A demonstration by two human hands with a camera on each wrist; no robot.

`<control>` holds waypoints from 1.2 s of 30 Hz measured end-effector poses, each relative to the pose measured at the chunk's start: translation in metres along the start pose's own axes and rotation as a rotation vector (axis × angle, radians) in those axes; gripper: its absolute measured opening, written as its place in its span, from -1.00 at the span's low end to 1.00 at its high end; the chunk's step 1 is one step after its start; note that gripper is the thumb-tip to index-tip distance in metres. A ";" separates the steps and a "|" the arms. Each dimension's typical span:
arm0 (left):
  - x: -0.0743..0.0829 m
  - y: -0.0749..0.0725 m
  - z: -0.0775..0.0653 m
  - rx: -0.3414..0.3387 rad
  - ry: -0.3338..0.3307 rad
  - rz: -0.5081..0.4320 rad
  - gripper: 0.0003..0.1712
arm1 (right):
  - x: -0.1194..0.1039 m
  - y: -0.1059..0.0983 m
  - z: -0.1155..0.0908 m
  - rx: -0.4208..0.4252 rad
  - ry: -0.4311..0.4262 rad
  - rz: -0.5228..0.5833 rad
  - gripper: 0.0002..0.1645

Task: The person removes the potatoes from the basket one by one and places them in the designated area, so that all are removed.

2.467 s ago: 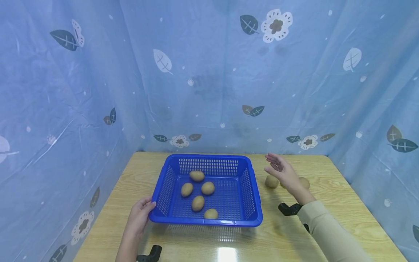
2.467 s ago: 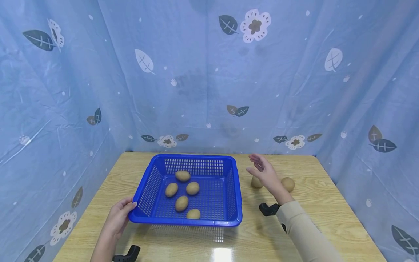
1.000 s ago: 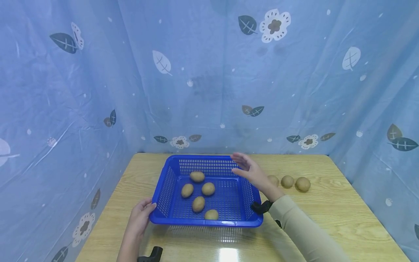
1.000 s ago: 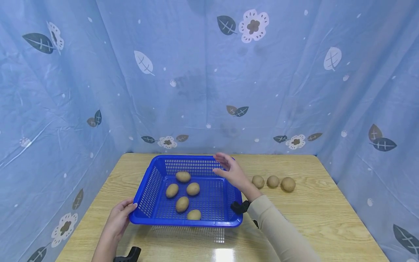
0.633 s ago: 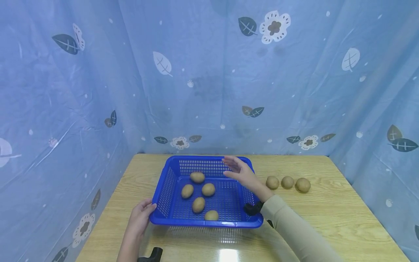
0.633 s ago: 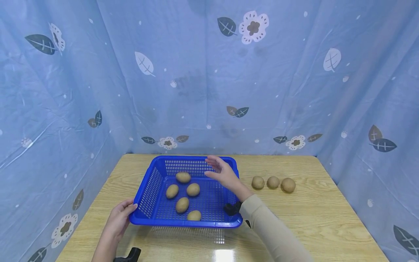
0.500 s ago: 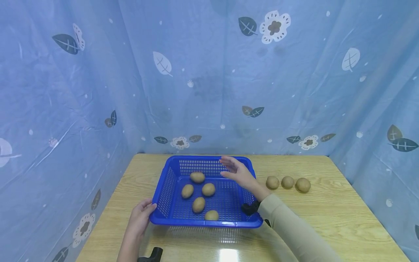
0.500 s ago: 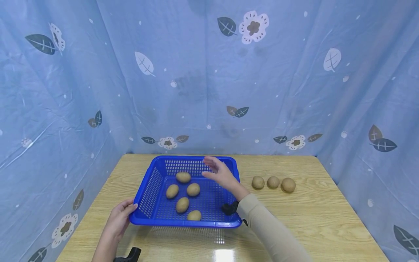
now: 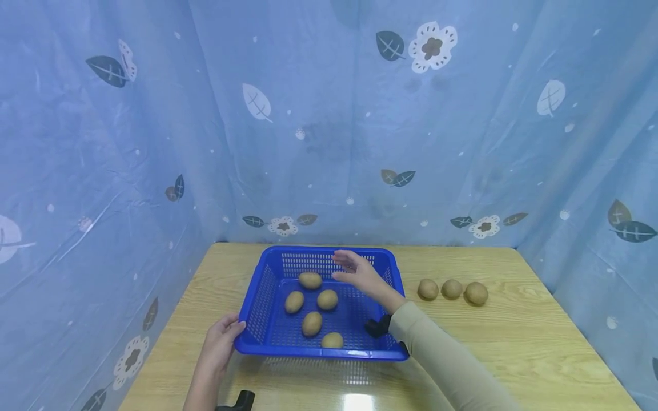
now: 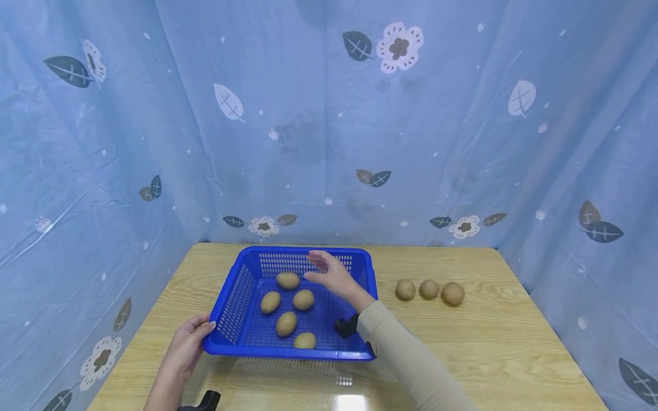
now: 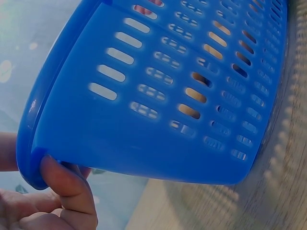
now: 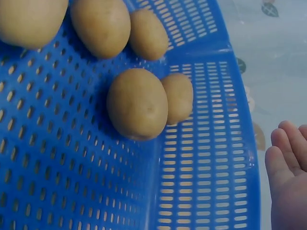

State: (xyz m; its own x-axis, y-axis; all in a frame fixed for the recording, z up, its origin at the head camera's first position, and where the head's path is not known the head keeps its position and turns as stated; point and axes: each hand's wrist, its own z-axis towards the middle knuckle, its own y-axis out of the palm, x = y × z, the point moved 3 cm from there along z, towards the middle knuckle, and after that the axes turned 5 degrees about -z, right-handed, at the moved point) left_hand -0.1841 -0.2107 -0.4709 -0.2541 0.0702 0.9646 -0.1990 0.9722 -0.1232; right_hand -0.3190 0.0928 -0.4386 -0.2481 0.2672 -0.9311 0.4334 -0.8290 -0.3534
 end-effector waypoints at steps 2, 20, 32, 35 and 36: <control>0.000 -0.001 0.000 -0.001 0.010 0.001 -0.52 | 0.000 0.002 0.002 0.007 0.021 -0.010 -0.26; -0.002 0.000 0.000 -0.002 -0.010 -0.034 -0.55 | 0.014 0.017 0.013 0.019 0.153 -0.107 -0.26; 0.000 0.001 0.000 -0.017 -0.004 -0.048 -0.52 | 0.024 0.026 0.015 0.013 0.160 -0.163 -0.29; -0.001 0.001 0.001 -0.018 -0.006 -0.042 -0.52 | 0.028 0.028 0.016 0.009 0.159 -0.187 -0.26; -0.001 0.001 0.002 -0.018 -0.007 -0.040 -0.52 | 0.028 0.028 0.016 0.008 0.163 -0.194 -0.26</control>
State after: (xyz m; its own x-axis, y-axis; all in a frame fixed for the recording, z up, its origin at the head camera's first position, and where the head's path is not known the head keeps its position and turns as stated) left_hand -0.1854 -0.2105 -0.4722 -0.2524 0.0294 0.9672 -0.1921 0.9781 -0.0799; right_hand -0.3275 0.0694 -0.4736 -0.1827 0.4971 -0.8483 0.3846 -0.7579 -0.5269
